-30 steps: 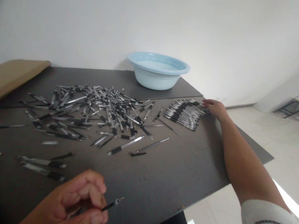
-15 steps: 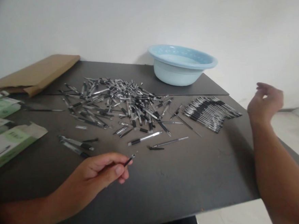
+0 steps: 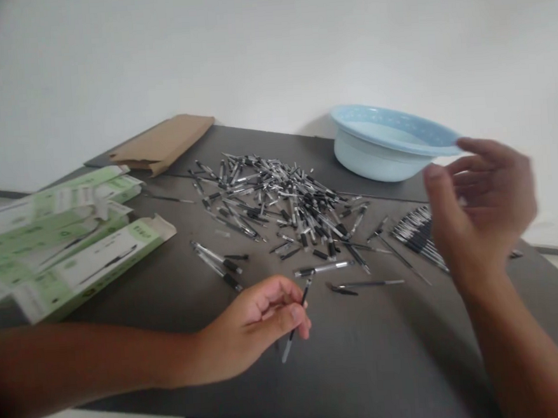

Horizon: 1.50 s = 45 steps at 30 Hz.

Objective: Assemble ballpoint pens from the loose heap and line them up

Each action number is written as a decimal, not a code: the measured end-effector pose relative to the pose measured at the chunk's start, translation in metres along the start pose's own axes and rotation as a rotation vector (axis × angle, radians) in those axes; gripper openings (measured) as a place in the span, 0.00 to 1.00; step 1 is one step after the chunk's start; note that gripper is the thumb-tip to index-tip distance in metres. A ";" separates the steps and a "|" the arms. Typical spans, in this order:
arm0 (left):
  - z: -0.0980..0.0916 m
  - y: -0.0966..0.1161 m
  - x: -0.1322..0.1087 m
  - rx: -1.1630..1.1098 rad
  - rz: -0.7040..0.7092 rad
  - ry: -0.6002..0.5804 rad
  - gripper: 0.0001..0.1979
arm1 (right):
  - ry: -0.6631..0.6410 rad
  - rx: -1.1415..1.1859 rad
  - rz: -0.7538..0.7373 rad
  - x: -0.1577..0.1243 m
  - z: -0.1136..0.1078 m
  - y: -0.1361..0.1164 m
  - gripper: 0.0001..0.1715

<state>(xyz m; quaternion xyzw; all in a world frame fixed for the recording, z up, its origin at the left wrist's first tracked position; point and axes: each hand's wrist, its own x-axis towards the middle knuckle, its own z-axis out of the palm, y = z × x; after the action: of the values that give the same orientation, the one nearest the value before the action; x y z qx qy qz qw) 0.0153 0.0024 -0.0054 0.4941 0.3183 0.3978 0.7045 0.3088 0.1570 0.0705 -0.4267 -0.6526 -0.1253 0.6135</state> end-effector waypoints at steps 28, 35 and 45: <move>-0.001 0.001 -0.011 0.402 0.411 -0.112 0.12 | -1.414 0.215 -0.387 -0.047 0.175 -0.156 0.12; -0.003 0.006 -0.011 0.395 0.387 -0.081 0.10 | -1.383 0.205 -0.351 -0.056 0.184 -0.153 0.12; -0.002 0.007 -0.012 0.385 0.324 -0.067 0.09 | -1.398 0.192 -0.275 -0.061 0.185 -0.151 0.11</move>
<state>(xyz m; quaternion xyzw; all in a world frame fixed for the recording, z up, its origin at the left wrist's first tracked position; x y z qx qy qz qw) 0.0059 -0.0057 0.0014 0.6767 0.2815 0.4208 0.5345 0.0666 0.1682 0.0297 -0.2653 -0.9487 0.1590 0.0656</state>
